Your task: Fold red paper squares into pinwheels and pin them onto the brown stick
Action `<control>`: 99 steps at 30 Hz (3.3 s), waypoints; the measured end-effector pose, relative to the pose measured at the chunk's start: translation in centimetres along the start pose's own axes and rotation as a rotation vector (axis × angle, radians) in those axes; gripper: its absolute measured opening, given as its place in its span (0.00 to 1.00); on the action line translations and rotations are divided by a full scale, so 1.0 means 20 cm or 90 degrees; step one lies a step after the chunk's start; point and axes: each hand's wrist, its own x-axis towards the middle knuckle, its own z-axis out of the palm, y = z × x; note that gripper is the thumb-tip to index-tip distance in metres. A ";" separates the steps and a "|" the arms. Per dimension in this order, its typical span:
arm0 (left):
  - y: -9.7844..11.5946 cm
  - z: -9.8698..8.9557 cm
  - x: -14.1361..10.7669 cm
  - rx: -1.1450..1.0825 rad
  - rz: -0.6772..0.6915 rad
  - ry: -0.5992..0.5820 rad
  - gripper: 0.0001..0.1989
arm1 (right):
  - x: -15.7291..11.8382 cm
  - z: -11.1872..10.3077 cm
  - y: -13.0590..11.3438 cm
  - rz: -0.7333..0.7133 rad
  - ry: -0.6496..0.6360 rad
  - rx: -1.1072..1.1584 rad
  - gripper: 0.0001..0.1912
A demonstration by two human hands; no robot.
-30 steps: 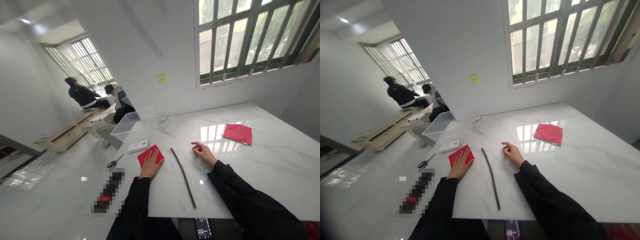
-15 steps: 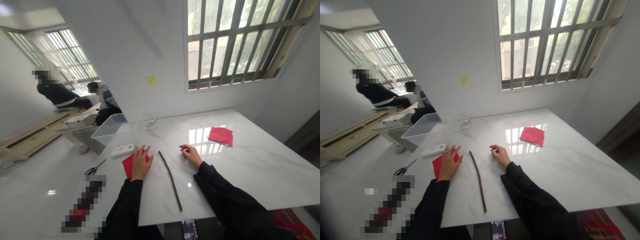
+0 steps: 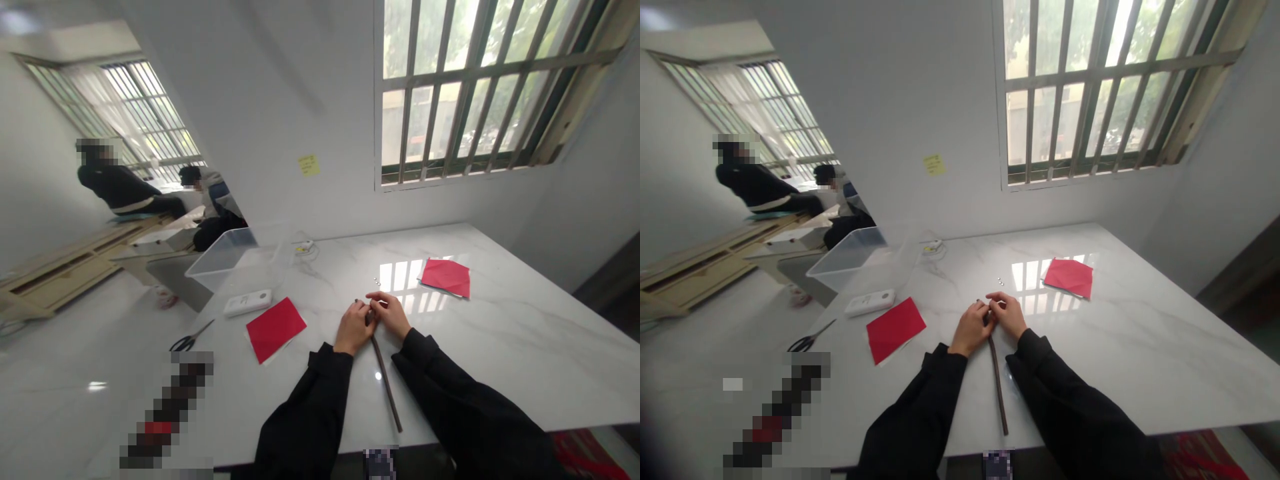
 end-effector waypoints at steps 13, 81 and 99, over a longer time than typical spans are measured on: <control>-0.11 -0.12 0.00 -0.294 -0.227 0.279 0.12 | 0.15 -0.70 0.03 -0.150 0.278 -0.635 0.23; -0.13 -0.06 0.03 -0.908 -0.276 0.197 0.37 | 0.00 -0.06 -0.11 0.158 -0.020 0.464 0.20; -0.07 -0.12 0.01 -0.902 -0.248 0.118 0.36 | -0.03 0.00 -0.03 0.071 0.071 0.201 0.22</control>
